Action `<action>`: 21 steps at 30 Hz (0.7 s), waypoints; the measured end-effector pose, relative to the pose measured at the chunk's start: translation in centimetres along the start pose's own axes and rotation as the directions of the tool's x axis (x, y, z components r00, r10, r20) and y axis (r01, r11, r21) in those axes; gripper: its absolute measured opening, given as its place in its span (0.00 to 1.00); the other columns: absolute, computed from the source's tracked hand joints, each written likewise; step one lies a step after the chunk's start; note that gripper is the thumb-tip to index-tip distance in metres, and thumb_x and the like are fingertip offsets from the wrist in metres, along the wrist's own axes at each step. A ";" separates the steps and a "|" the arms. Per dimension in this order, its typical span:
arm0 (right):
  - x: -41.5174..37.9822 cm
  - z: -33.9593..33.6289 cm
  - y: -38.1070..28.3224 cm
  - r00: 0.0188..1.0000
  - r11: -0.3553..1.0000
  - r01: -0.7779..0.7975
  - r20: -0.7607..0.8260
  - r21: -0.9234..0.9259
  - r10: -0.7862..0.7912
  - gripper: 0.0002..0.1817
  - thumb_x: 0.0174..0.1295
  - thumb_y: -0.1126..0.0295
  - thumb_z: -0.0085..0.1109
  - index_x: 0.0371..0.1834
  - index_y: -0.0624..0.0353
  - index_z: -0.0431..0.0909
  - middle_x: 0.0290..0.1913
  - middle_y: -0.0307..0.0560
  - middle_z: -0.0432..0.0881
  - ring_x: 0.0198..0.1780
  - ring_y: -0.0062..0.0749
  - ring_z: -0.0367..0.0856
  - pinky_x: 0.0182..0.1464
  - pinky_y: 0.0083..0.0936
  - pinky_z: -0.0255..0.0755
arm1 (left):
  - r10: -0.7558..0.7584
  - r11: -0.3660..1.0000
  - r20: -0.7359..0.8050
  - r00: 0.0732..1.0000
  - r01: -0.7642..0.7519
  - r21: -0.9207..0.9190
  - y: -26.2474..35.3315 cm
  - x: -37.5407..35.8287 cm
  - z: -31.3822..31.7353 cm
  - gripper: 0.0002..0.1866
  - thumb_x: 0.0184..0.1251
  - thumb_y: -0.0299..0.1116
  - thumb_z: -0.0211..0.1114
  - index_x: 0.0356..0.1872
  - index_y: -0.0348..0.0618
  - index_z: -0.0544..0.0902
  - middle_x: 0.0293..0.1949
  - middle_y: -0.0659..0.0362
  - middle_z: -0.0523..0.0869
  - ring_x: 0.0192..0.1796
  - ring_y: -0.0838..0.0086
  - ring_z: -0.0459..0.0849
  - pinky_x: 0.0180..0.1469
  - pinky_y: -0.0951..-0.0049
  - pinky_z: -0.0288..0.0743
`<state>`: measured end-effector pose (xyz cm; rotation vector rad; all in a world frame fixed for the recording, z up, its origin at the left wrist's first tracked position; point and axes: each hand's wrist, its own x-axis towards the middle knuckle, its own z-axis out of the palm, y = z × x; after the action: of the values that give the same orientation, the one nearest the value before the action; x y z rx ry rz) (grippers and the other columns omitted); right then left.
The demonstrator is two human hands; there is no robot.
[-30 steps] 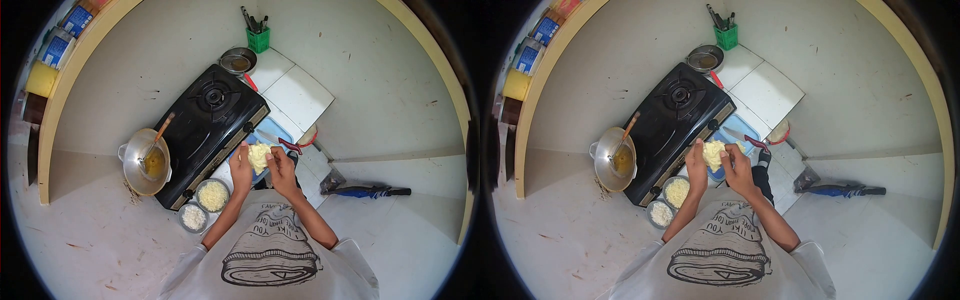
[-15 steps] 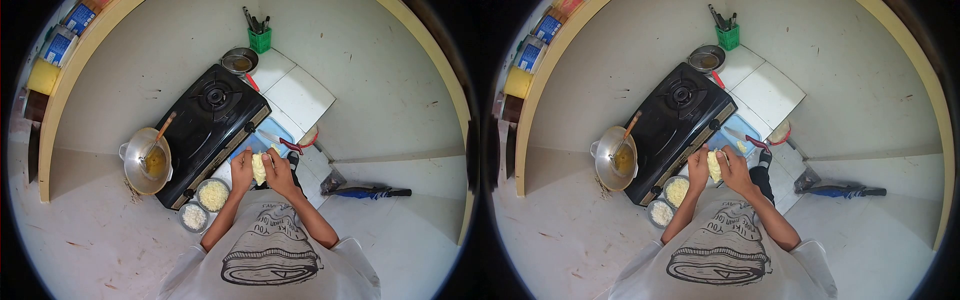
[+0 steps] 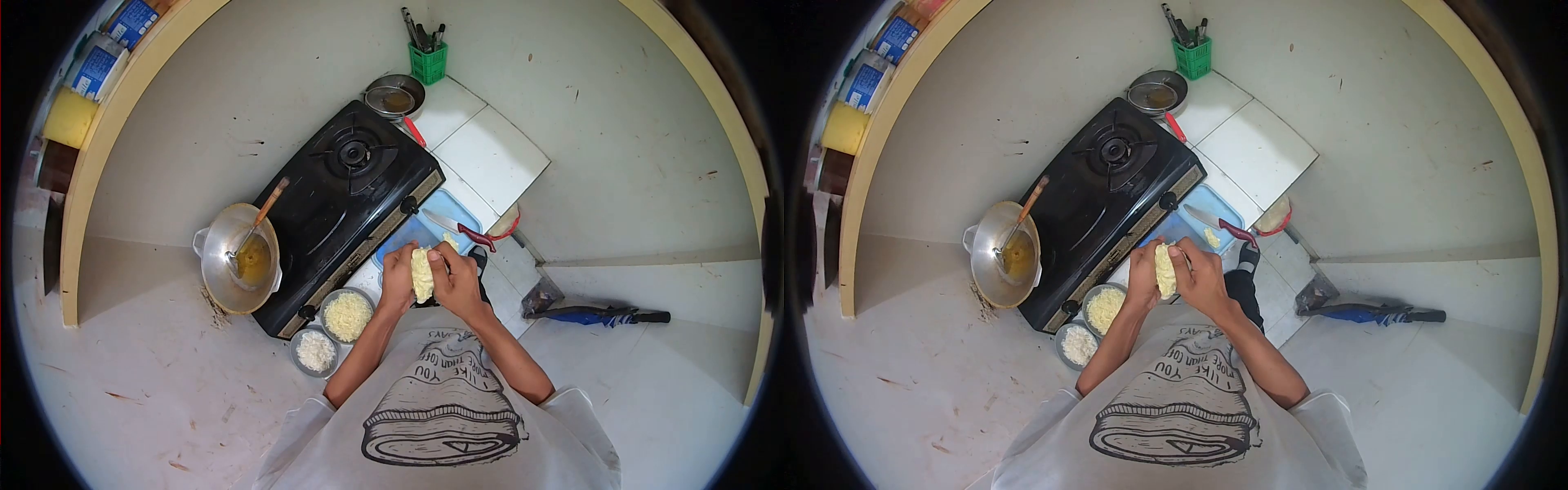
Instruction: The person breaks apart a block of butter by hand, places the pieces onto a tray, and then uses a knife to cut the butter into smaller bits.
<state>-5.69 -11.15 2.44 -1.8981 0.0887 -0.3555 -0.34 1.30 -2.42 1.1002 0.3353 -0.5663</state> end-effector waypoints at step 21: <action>-0.1 0.2 0.8 0.994 0.992 0.107 0.016 -0.073 -0.106 0.12 0.76 0.68 0.53 0.36 0.64 0.76 0.18 0.59 0.74 0.21 0.53 0.79 0.24 0.40 0.69 | -0.170 0.985 0.136 0.976 0.171 0.006 0.2 -0.3 -0.7 0.15 0.80 0.41 0.54 0.44 0.41 0.83 0.37 0.61 0.86 0.35 0.77 0.87 0.36 0.75 0.81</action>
<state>-5.65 -11.27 1.64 -1.9823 -0.0077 -0.4181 -0.45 2.05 -2.38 1.0272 0.3133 -0.7890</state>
